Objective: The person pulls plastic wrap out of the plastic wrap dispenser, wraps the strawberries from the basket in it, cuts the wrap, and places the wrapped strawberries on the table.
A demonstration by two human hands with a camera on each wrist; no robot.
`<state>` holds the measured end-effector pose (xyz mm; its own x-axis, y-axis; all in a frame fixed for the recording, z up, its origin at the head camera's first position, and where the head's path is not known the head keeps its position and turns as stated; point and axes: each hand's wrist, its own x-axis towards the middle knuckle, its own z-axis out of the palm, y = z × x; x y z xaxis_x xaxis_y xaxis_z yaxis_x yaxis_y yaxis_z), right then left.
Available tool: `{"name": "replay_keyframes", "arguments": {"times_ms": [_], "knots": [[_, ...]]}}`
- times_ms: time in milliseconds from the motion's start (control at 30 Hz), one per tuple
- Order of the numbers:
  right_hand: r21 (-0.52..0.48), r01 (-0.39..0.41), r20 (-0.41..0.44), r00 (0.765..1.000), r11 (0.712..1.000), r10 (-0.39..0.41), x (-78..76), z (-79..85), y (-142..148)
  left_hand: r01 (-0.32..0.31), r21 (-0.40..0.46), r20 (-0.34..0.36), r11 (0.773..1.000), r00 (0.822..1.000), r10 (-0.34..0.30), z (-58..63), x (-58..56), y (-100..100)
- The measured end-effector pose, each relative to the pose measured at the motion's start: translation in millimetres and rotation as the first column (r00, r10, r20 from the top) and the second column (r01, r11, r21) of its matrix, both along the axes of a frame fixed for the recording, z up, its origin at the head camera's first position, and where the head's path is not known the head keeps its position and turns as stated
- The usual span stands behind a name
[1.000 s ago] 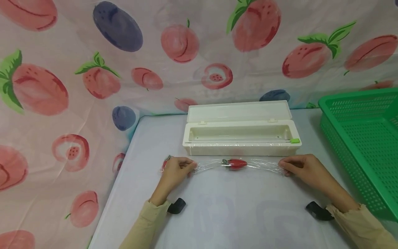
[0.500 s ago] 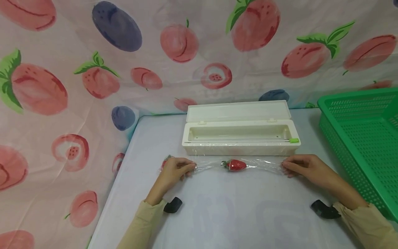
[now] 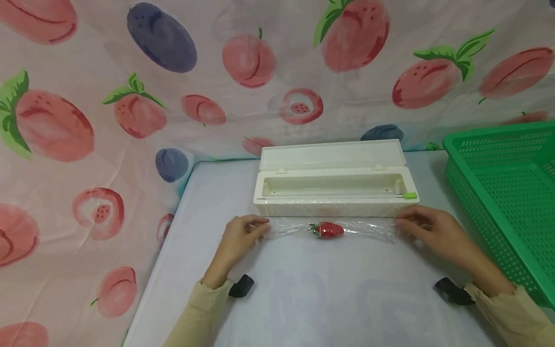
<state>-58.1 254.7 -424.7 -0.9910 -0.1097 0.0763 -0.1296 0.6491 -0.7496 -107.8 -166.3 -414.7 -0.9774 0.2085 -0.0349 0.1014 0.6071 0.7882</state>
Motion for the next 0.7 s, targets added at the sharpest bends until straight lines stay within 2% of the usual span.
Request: {"name": "replay_keyframes", "arguments": {"times_ms": [67,167,267,367,467,700], "knots": [[-0.008,0.032,-0.085,0.996,0.999,-0.032,0.1,2.7,-1,-0.033,-0.016,-0.051,0.999,0.998,0.032,4.2,1.5,1],[-0.029,0.106,-0.186,0.976,0.994,-0.110,0.0,7.6,-3,-0.085,-0.023,-0.129,0.996,0.988,0.081,11.2,3.5,3],[-0.034,0.189,-0.254,0.948,0.981,-0.191,-1.1,12.9,-5,-0.122,-0.011,-0.200,0.992,0.973,0.117,18.2,4.6,7],[-0.007,0.235,-0.293,0.929,0.972,-0.226,-2.5,17.3,-8,-0.129,0.015,-0.253,0.992,0.959,0.128,23.4,4.6,13],[0.045,0.240,-0.285,0.933,0.970,-0.218,-5.0,21.3,-8,-0.100,0.047,-0.286,0.994,0.952,0.109,26.4,4.0,20],[0.084,0.182,-0.156,0.973,0.980,-0.168,-13.3,21.8,-6,0.013,0.092,-0.320,0.996,0.947,0.018,30.2,0.7,41]]}}
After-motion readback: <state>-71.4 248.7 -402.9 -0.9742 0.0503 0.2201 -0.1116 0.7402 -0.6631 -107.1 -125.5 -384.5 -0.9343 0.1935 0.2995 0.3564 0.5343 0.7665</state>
